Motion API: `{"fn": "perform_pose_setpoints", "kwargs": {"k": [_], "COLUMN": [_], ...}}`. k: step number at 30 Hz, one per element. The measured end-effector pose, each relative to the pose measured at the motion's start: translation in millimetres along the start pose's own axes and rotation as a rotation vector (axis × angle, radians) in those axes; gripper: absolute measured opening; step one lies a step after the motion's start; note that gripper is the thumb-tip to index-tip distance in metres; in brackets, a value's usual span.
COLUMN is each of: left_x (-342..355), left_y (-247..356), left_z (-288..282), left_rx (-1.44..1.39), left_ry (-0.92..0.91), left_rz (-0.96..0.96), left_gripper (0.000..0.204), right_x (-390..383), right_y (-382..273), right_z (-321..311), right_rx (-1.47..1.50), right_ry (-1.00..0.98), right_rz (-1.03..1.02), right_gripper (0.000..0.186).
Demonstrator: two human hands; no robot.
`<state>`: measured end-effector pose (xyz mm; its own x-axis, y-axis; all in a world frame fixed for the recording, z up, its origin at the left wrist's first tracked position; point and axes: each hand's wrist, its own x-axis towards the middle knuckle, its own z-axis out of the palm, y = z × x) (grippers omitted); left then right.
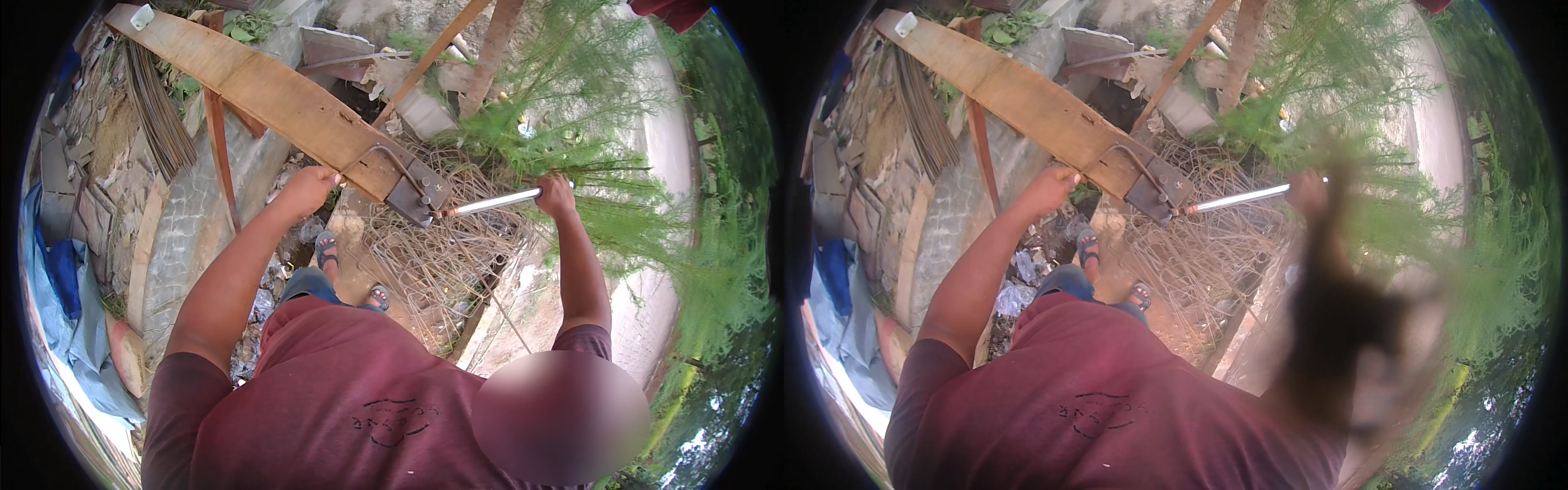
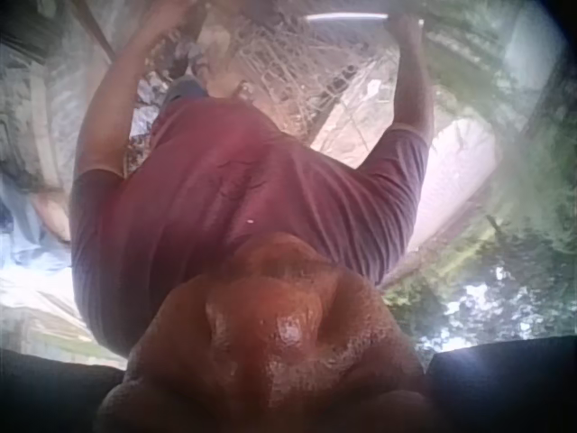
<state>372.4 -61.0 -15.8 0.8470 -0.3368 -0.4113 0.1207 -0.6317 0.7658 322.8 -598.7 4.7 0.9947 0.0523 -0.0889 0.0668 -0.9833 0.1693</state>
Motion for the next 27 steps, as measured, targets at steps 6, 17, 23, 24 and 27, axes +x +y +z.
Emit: {"fn": "perform_pose_setpoints", "kwargs": {"k": [6, 17, 23, 24, 27], "left_x": [0, -56, -184, -210, -281], "left_y": [-3, -19, -149, -176, -231], "left_z": [3, -3, -40, -46, -53], "left_rx": [-0.035, 0.279, 0.413, 0.385, 0.435], "left_ry": [0.016, 0.347, 0.687, 0.739, 0.805], "left_rz": [-0.038, 0.055, 0.036, 0.044, -0.128], "left_gripper": [0.032, 0.040, 0.041, 0.040, 0.041], "right_x": [-5, -33, -66, -67, -83], "right_y": [-9, -21, -31, -32, -46], "right_z": [-3, -18, -7, 0, 3], "right_rx": [-0.042, -0.003, 0.059, 0.062, 0.096], "right_ry": [-0.035, -0.012, 0.056, 0.060, 0.130], "right_rz": [0.064, 0.191, 0.294, 0.313, 0.346], "right_gripper": [0.009, 0.013, 0.014, 0.014, 0.015]}}
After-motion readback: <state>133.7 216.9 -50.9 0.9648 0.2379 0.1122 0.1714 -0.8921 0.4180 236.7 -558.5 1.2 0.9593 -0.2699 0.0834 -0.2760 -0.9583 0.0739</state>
